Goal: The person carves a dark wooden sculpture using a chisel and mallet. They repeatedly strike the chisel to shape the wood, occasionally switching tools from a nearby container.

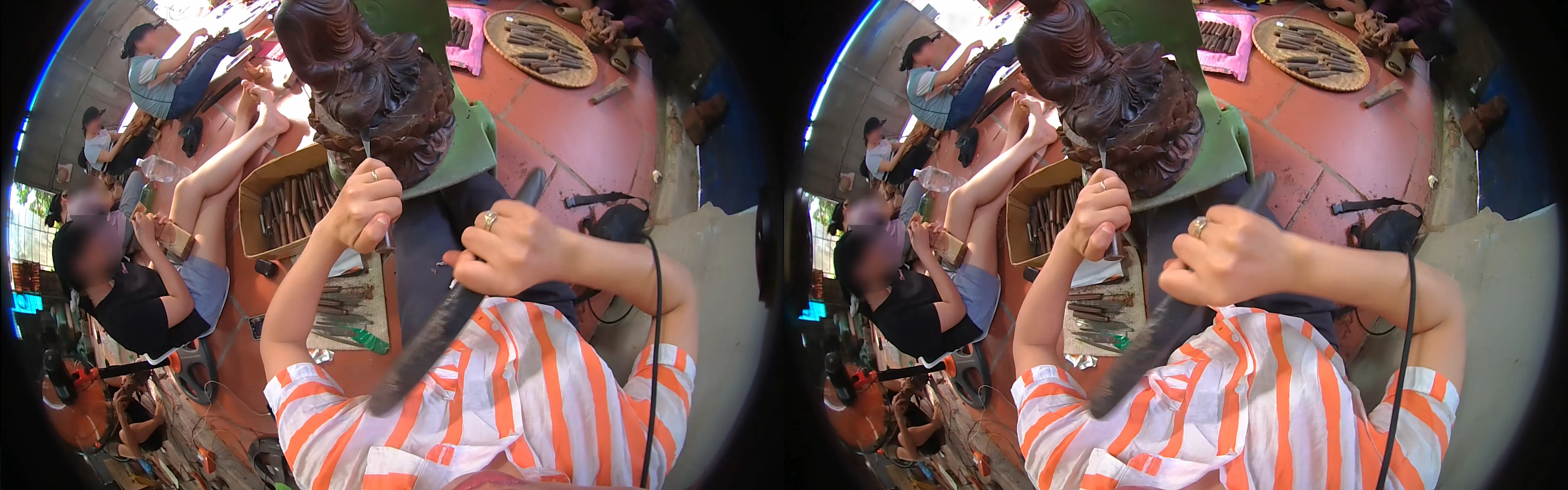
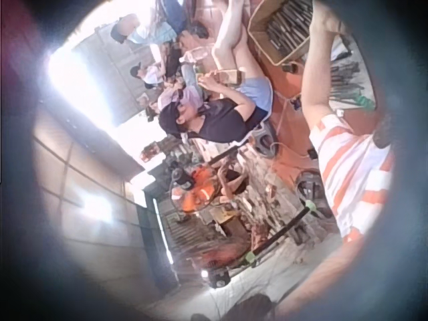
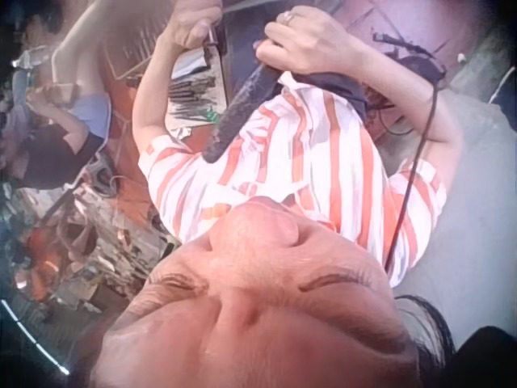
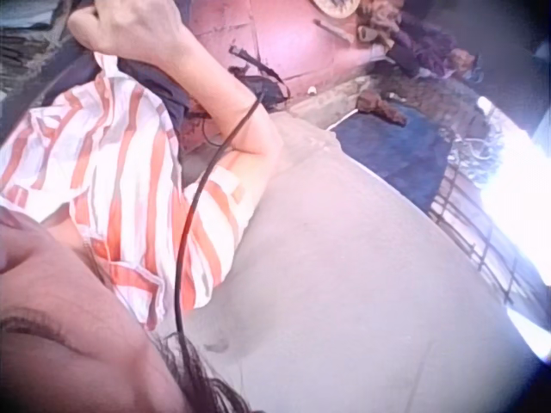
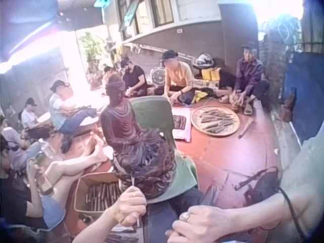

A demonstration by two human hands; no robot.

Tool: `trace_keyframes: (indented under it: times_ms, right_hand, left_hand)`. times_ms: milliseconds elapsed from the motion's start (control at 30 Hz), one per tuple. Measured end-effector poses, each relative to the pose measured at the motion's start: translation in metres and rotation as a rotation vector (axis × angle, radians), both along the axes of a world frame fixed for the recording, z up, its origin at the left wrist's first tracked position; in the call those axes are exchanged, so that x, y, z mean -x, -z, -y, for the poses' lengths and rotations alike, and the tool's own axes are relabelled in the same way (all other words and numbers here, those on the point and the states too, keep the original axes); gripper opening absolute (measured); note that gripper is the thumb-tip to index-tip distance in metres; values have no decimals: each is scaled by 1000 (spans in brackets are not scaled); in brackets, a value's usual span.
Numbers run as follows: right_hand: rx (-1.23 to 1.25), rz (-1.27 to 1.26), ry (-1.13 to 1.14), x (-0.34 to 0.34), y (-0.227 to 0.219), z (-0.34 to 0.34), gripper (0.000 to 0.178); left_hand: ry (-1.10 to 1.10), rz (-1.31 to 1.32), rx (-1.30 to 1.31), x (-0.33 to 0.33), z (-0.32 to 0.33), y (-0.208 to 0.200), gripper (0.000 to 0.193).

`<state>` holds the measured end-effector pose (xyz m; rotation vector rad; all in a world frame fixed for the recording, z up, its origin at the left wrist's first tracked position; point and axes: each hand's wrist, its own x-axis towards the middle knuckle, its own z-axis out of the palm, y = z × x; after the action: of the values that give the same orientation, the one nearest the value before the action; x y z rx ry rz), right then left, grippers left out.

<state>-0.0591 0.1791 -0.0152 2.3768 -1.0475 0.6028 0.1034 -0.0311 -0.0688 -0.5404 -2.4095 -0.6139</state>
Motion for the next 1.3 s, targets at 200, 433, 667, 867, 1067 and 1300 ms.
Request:
trace_keyframes:
  times_ms: [200, 433, 667, 867, 1067, 1300]
  right_hand:
    - [-20, -8, 156, -5, 5, 0, 19]
    - [-63, 164, 314, 5, 17, -13, 20]
    - [-37, 492, 226, 36, 45, -38, 34]
    - [4, 713, 281, 51, 80, -41, 35]
    - [-53, 847, 250, 46, 99, -28, 34]
    - [-112, 912, 266, 50, 105, -21, 36]
  left_hand:
    - [21, 8, 17, 1, 0, -2, 27]
    - [-21, 65, 153, 19, -11, -11, 15]
    - [157, -22, 155, 56, -80, 2, 31]
    - [-169, -238, 73, 68, -62, -6, 43]
    - [-311, -251, 45, 73, -51, -1, 35]
    - [-374, -209, 9, 78, -45, -5, 24]
